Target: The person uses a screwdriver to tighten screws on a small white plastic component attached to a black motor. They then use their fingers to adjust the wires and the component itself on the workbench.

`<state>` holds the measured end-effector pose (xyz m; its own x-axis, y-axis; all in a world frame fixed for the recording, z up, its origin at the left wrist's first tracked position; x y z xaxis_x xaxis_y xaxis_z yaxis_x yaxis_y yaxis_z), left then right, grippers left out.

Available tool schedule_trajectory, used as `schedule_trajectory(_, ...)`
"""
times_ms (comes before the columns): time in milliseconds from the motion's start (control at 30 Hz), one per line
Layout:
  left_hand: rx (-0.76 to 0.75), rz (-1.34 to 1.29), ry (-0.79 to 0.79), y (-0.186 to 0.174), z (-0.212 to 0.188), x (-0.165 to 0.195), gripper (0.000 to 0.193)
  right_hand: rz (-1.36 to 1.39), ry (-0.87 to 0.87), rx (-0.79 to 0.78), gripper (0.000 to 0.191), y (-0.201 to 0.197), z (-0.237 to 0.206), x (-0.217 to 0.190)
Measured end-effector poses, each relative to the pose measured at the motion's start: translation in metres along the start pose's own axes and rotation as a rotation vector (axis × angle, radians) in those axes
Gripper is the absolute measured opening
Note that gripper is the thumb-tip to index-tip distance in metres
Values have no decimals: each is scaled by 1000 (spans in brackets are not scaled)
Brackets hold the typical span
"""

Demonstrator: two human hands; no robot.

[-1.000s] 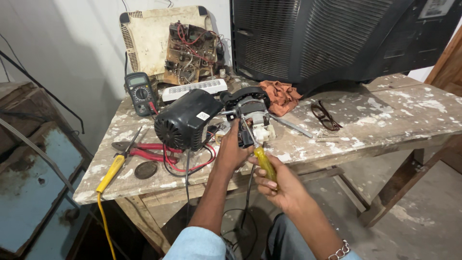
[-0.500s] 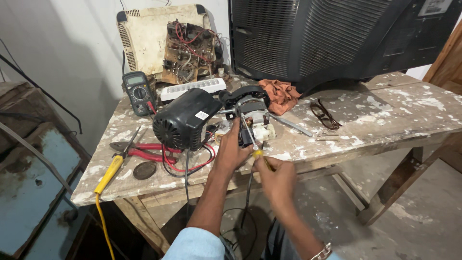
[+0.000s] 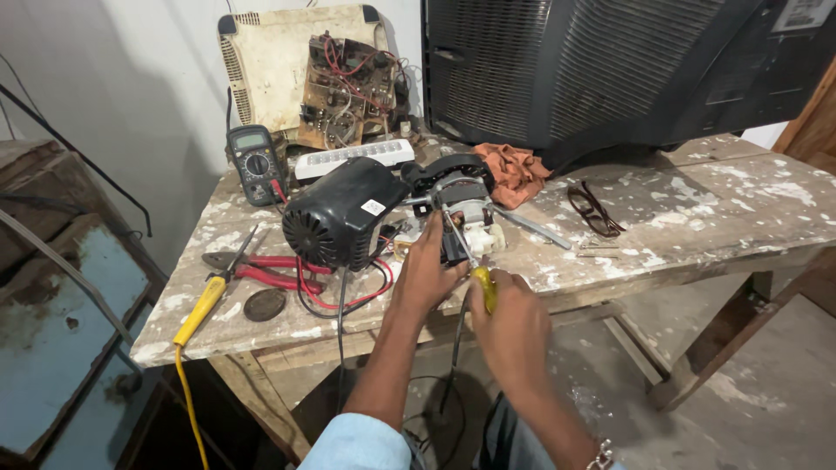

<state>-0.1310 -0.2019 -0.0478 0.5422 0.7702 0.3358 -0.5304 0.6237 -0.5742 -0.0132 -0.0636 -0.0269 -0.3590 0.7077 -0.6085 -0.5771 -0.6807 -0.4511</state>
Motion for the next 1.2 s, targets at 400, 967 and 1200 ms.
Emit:
schedule_trajectory(400, 231, 387, 313, -11, -31, 45, 50, 536, 387, -96, 37, 22, 2, 57)
schedule_trajectory(967, 183, 329, 248, 2, -28, 35, 40, 1622, 1038, -281, 26, 82, -47, 89)
schedule_trajectory(1200, 122, 346, 276, 6, -31, 35, 54, 1060, 590, -38, 38, 43, -28, 72)
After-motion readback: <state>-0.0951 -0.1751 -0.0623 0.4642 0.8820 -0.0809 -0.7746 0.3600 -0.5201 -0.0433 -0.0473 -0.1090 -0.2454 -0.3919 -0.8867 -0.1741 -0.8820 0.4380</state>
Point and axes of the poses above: each hand's wrist, its own z-axis towards the middle knuckle, its own y-axis out of the palm, x = y × z, the point moved 9 cm from there along z, towards the middle knuckle, and after that the axes turned 12 degrees about z, right-handed, at the moved point
